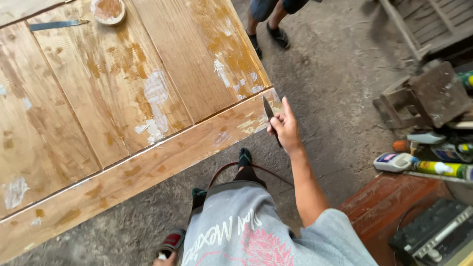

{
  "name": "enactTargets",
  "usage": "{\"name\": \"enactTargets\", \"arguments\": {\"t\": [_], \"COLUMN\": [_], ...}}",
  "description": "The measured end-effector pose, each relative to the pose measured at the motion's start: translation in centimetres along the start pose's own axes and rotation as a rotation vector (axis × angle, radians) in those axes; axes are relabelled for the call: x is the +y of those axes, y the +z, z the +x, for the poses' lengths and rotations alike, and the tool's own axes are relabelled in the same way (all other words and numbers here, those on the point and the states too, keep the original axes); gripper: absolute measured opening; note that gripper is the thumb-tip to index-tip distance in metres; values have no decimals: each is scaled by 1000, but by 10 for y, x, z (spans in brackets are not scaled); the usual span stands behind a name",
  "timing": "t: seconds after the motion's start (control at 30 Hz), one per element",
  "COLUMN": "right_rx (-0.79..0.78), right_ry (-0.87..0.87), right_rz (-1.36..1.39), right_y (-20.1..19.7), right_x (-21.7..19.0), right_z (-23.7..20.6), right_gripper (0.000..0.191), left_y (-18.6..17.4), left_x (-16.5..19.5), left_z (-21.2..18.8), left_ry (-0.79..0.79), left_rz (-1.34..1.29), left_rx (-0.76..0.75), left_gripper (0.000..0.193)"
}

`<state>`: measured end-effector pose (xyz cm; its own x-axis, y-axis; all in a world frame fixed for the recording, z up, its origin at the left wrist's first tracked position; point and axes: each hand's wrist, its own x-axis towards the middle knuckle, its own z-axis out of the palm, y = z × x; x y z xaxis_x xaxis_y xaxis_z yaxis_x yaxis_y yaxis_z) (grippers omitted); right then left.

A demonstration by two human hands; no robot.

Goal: The person applies white wood filler from a can onto holes and damaged spots on a large wooden panel using a small putty knife, working across different spots on the surface and edges. They hold the can, scoop filler, and press it into defects, then move around the panel to treat additional spots.

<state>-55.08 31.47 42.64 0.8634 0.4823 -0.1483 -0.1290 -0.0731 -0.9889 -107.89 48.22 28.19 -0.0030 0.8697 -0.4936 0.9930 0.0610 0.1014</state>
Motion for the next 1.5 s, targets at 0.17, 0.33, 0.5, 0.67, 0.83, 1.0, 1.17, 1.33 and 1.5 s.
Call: {"name": "enactTargets", "arguments": {"t": [0.17, 0.33, 0.5, 0.67, 0.83, 1.0, 1.17, 1.33, 1.5], "right_rx": [173, -28, -31, -64, -117, -259, -417, -461, -373], "right_ry": [-286, -339, -14, 92, 93, 58, 173, 381, 425], "right_rz": [-22, 279, 133, 112, 41, -80, -55, 76, 181], "right_y": [-4, 31, 123, 167, 191, 227, 248, 243, 222], "right_x": [-85, -109, -58, -15, 1, 13, 36, 48, 45], "right_z": [28, 36, -16, -18, 14, 33, 35, 30, 26], "right_gripper": [83, 18, 16, 13, 24, 22, 20, 17, 19], "left_y": [-17, -40, -59, -94, -164, -265, -327, -349, -360], "left_x": [-15, -90, -170, -183, -157, -91, -13, 44, 101], "left_z": [30, 56, 62, 67, 78, 66, 62, 83, 125], "left_ry": [-2, -62, -179, -114, 101, 103, 324, 499, 768], "left_rz": [-34, -111, -201, -276, -346, -357, -277, -255, -190], "left_rx": [-51, -13, 101, 256, 412, 362, 400, 320, 364], "left_gripper": [85, 86, 88, 90, 100, 103, 97, 88, 68]}}
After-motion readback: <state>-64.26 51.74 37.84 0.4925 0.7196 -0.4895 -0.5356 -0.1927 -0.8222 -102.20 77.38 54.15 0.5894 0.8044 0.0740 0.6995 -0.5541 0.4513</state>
